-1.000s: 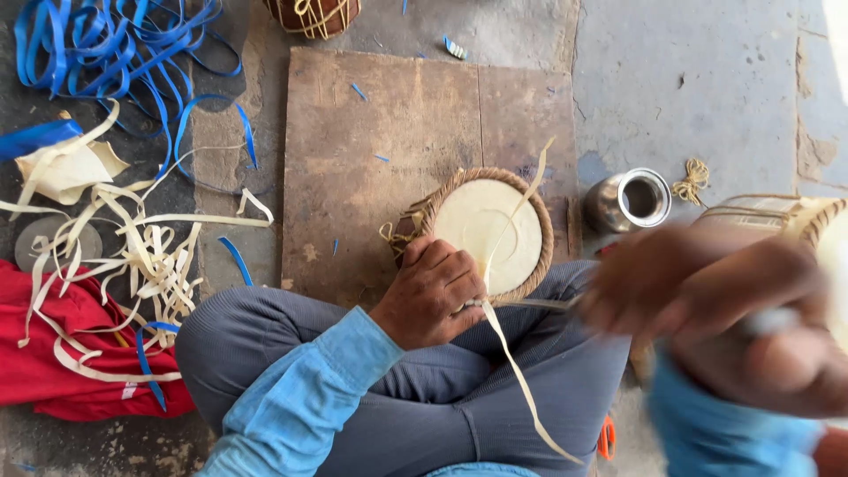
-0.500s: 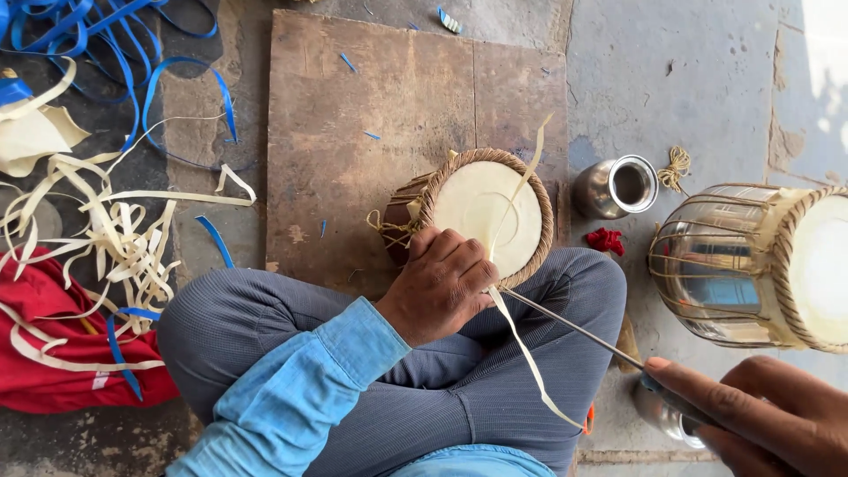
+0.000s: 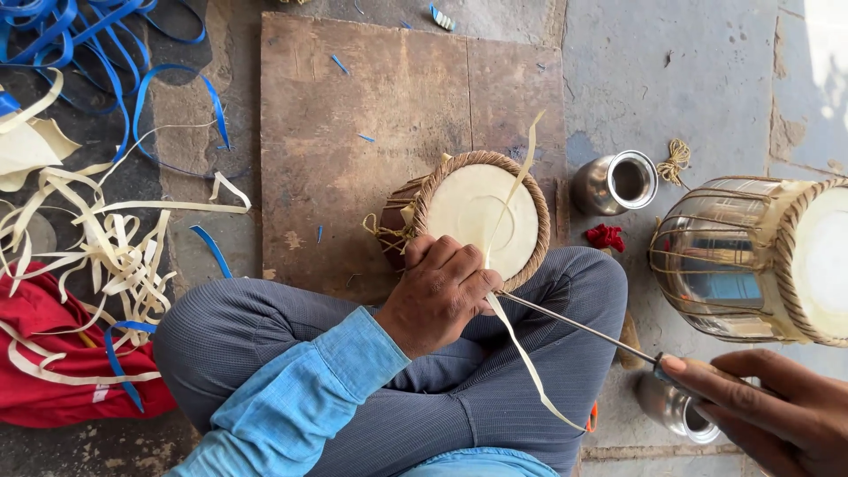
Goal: The person sits cross-legged on the floor and uses a wooden mallet to hammer a white strip into the rim of a small drum. They repeatedly pull the strip taut and strike it to secure it around the drum's edge. The workspace contains other drums, blue straps, and tools.
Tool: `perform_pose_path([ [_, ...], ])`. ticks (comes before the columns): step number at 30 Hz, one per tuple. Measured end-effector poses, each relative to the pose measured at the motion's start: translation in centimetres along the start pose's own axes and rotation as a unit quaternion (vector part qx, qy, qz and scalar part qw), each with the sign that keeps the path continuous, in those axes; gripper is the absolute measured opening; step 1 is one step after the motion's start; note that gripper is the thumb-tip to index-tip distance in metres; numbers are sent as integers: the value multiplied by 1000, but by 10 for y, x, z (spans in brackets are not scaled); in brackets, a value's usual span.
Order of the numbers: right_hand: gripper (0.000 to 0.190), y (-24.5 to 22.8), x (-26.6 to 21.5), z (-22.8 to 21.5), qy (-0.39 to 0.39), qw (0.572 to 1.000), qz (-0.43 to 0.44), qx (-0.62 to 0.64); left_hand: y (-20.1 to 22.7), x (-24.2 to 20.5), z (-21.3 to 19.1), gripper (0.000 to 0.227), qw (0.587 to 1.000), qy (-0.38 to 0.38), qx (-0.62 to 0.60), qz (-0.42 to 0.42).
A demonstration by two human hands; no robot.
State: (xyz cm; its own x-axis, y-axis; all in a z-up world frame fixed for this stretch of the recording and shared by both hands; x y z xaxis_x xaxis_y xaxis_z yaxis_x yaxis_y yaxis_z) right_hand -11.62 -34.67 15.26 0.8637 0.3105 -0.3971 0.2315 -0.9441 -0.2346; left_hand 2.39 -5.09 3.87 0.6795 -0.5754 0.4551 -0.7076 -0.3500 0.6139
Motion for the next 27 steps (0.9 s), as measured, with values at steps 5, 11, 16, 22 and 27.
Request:
perform_pose_path([
  [5, 60, 20, -12, 40, -73, 948, 224, 216, 0, 0, 1, 30, 1000, 1, -10, -10],
  [11, 56, 19, -37, 102, -15, 914, 268, 304, -1, 2, 1, 31, 1000, -8, 4, -7],
  [16, 47, 5, -37, 151, 118, 896, 223, 366, 1, 5, 1, 29, 1000, -4, 20, -1],
  [22, 51, -5, -46, 250, 233, 663, 271, 658, 1, 6, 0, 29, 1000, 2, 21, -6],
  [27, 54, -32, -24, 247, 309, 863, 128, 379, 1, 4, 2, 28, 999, 9, 38, -3],
])
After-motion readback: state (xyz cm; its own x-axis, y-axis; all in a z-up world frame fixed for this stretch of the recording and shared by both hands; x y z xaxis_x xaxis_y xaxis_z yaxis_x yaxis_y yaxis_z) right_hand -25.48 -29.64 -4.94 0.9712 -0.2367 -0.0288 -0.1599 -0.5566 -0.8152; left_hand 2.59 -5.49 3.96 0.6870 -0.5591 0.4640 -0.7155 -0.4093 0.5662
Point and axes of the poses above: each hand's wrist, its own x-axis towards the middle knuckle, its own z-axis out of the palm, y = z × x, the point moved 7 cm from there along x, towards the middle knuckle, and after that the axes turned 6 degrees about -z, right-handed, at the moved point
